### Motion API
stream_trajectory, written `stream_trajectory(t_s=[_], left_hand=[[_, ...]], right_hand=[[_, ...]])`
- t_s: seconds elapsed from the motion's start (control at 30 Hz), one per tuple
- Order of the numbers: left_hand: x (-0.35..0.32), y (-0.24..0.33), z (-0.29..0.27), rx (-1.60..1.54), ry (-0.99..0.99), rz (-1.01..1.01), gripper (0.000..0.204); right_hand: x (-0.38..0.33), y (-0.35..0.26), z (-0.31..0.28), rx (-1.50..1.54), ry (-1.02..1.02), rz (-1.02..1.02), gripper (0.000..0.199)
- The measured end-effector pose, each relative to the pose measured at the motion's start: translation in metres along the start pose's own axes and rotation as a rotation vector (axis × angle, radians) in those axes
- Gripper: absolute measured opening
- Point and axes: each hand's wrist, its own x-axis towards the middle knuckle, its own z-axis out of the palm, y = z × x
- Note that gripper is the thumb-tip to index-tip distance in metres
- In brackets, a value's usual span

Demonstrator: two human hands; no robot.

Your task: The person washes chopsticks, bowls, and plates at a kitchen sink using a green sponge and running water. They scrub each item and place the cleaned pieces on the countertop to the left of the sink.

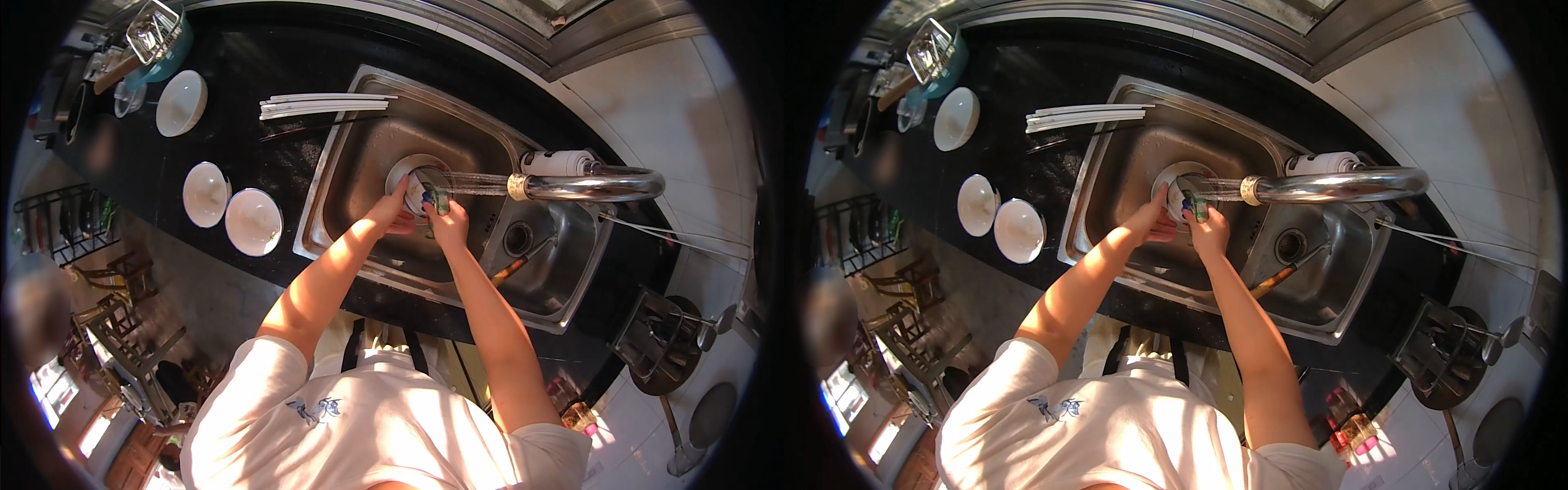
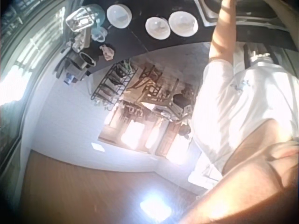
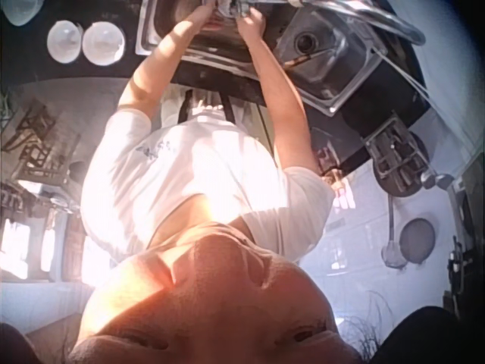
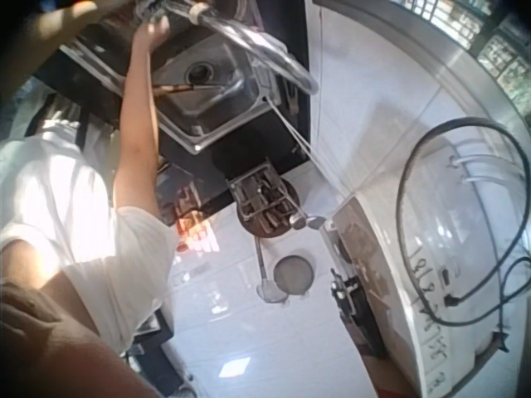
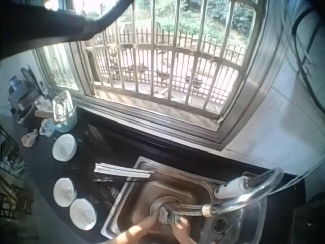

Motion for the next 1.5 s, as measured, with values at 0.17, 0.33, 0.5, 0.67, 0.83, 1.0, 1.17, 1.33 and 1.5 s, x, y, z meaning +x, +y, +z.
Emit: stream_trajectory(t_s=[0.17, 0.33, 0.5, 0.67, 0.83, 1.0, 1.17, 1.33, 1.5], left_hand=[[-0.025, 0.025, 0.005, 0.118, -0.072, 0.109, 0.065], [0.006, -0.004, -0.013, 0.633, 0.310, 0.654, 0.047], [-0.052, -0.003, 0.000, 0.917, 0.590, 0.920, 0.043], [-0.030, -0.037, -0.037, 1.098, 0.471, 1.458, 0.050], [-0.077, -0.023, -0.013, 0.149, 0.157, 0.700, 0.051], [-0.059, -0.034, -0.012, 0.055, 0.103, 0.752, 0.049], [-0.066, -0.031, -0.006, -0.068, 0.080, 0.670, 0.049], [-0.044, -0.030, -0.032, 0.436, 0.191, 1.033, 0.049], [-0.055, -0.033, -0.020, 0.454, 0.068, 0.913, 0.049]], right_hand=[[-0.032, -0.007, 0.014, 0.221, 0.009, -0.021, 0.028], [-0.057, -0.020, 0.018, 0.535, -0.215, 0.028, 0.028], [-0.055, -0.033, 0.001, 0.245, 0.091, -0.153, 0.039], [-0.052, -0.077, 0.003, -0.410, 0.212, -0.160, 0.051], [-0.056, -0.071, 0.005, -0.478, 0.039, -0.470, 0.052], [-0.038, -0.062, 0.019, -0.255, -0.096, -0.531, 0.035], [-0.016, -0.046, 0.022, 0.068, -0.482, -0.336, 0.025], [-0.023, -0.075, 0.001, -0.906, -0.560, -0.596, 0.016], [-0.003, -0.031, 0.019, -0.753, -0.087, -0.842, 0.013]])
